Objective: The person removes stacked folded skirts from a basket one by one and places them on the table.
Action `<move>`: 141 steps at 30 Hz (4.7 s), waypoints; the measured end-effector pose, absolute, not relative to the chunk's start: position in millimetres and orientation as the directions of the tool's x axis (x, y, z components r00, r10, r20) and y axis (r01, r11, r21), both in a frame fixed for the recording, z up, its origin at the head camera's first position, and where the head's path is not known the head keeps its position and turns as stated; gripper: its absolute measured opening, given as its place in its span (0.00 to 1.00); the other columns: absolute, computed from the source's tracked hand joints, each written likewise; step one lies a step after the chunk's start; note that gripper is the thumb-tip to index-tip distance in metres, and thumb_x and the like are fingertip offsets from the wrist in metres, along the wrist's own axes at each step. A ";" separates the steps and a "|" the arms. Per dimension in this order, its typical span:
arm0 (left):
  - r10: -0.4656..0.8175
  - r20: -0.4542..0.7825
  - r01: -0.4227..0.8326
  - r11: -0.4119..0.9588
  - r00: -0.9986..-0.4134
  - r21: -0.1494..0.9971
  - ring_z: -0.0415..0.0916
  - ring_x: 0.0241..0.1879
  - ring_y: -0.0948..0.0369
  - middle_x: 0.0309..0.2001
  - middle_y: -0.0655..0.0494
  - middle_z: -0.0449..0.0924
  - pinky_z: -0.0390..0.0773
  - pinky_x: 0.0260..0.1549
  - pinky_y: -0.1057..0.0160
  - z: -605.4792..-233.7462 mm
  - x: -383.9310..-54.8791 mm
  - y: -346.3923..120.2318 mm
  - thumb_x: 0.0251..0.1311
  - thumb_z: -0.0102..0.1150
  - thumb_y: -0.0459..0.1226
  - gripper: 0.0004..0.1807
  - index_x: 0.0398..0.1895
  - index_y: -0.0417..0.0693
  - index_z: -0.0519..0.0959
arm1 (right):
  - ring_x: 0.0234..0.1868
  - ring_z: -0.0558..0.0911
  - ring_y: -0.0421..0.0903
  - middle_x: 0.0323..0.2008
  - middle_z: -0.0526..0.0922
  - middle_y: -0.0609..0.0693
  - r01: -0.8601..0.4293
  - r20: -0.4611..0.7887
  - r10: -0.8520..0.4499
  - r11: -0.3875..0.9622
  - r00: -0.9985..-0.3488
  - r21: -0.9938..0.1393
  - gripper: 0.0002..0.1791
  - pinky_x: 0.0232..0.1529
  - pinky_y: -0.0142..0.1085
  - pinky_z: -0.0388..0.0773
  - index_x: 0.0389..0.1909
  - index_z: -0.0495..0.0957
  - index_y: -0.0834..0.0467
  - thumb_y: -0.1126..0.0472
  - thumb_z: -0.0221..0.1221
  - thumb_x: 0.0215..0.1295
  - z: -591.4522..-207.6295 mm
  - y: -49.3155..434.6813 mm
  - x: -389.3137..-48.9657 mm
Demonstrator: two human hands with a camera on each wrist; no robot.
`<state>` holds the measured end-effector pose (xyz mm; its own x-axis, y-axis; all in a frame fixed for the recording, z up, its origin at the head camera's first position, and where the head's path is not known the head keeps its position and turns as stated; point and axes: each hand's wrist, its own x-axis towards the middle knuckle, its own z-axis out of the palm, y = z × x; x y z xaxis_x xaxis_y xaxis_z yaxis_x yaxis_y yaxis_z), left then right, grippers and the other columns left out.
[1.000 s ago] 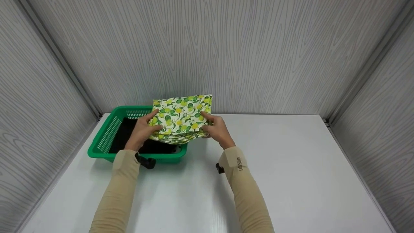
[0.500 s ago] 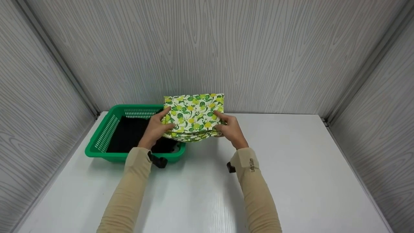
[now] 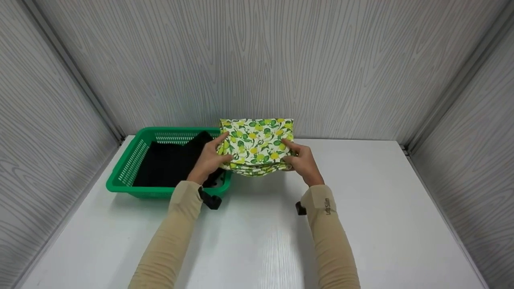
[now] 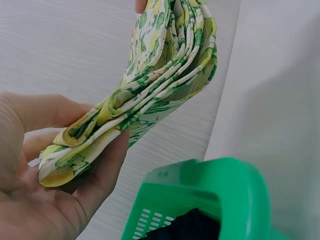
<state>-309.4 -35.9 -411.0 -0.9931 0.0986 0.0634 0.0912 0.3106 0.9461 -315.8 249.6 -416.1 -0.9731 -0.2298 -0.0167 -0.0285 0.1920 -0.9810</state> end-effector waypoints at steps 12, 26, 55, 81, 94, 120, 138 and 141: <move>0.149 0.066 0.113 0.336 -0.987 0.935 0.58 0.18 0.63 0.77 0.48 0.58 0.61 0.20 0.65 -420.5 -307.2 -2.4 0.59 0.57 0.19 0.44 0.79 0.52 0.60 | 0.44 0.80 0.40 0.75 0.60 0.61 -0.009 -0.037 -0.210 0.217 -0.977 -0.976 0.34 0.43 0.34 0.82 0.77 0.60 0.62 0.73 0.52 0.70 -424.7 276.6 -314.2; 0.190 0.045 0.113 0.365 -0.981 0.924 0.74 0.59 0.55 0.77 0.48 0.59 0.62 0.24 0.64 -430.3 -304.7 39.4 0.55 0.45 0.13 0.46 0.79 0.47 0.59 | 0.46 0.78 0.39 0.77 0.57 0.62 0.029 -0.076 -0.157 0.288 -0.985 -0.957 0.35 0.43 0.34 0.82 0.77 0.59 0.63 0.73 0.52 0.69 -441.0 298.8 -316.2; 0.100 0.050 0.090 0.458 -0.994 0.884 0.60 0.73 0.50 0.74 0.42 0.63 0.73 0.58 0.59 -505.2 -306.5 53.8 0.57 0.49 0.12 0.42 0.77 0.39 0.60 | 0.41 0.76 0.41 0.77 0.57 0.62 0.140 -0.163 -0.046 0.323 -0.986 -0.936 0.35 0.35 0.32 0.81 0.76 0.62 0.62 0.75 0.52 0.67 -490.0 298.1 -315.3; -0.033 -0.028 -0.043 0.688 -0.999 0.724 0.73 0.61 0.47 0.60 0.40 0.75 0.74 0.57 0.52 -526.6 -307.0 41.0 0.73 0.53 0.30 0.20 0.65 0.32 0.73 | 0.73 0.62 0.60 0.72 0.64 0.67 0.195 -0.172 0.093 0.501 -0.981 -0.843 0.30 0.67 0.51 0.65 0.72 0.65 0.70 0.72 0.51 0.68 -520.3 290.1 -324.6; 0.188 0.274 0.318 0.752 -0.943 0.577 0.75 0.57 0.41 0.62 0.36 0.75 0.76 0.55 0.48 -501.9 -295.3 50.4 0.74 0.54 0.36 0.17 0.58 0.35 0.80 | 0.60 0.77 0.66 0.63 0.73 0.72 0.173 -0.057 0.188 0.690 -0.980 -0.703 0.25 0.60 0.56 0.73 0.63 0.74 0.73 0.64 0.54 0.70 -492.9 297.0 -313.6; 0.288 0.540 0.519 0.783 -0.791 0.343 0.78 0.52 0.45 0.56 0.44 0.81 0.78 0.46 0.46 -455.9 -298.6 -6.6 0.72 0.58 0.38 0.15 0.56 0.40 0.83 | 0.53 0.82 0.65 0.53 0.81 0.70 -0.117 0.190 0.039 0.661 -0.981 -0.741 0.23 0.52 0.55 0.79 0.62 0.76 0.72 0.63 0.61 0.70 -462.2 251.0 -317.7; 0.165 0.540 0.433 0.799 -0.825 0.417 0.76 0.52 0.43 0.54 0.41 0.82 0.76 0.49 0.43 -455.0 -297.4 -69.5 0.70 0.62 0.35 0.16 0.56 0.36 0.82 | 0.55 0.83 0.61 0.58 0.80 0.66 -0.186 0.186 -0.057 0.553 -0.981 -0.812 0.23 0.53 0.52 0.79 0.61 0.78 0.69 0.64 0.63 0.67 -442.6 187.4 -325.0; 0.139 0.537 0.410 0.805 -0.832 0.428 0.75 0.53 0.43 0.55 0.41 0.81 0.75 0.50 0.43 -455.1 -296.3 -78.3 0.69 0.62 0.36 0.16 0.56 0.36 0.82 | 0.53 0.83 0.61 0.57 0.81 0.67 -0.231 0.225 -0.077 0.533 -0.971 -0.814 0.22 0.52 0.52 0.80 0.60 0.79 0.69 0.65 0.63 0.67 -440.4 178.8 -325.2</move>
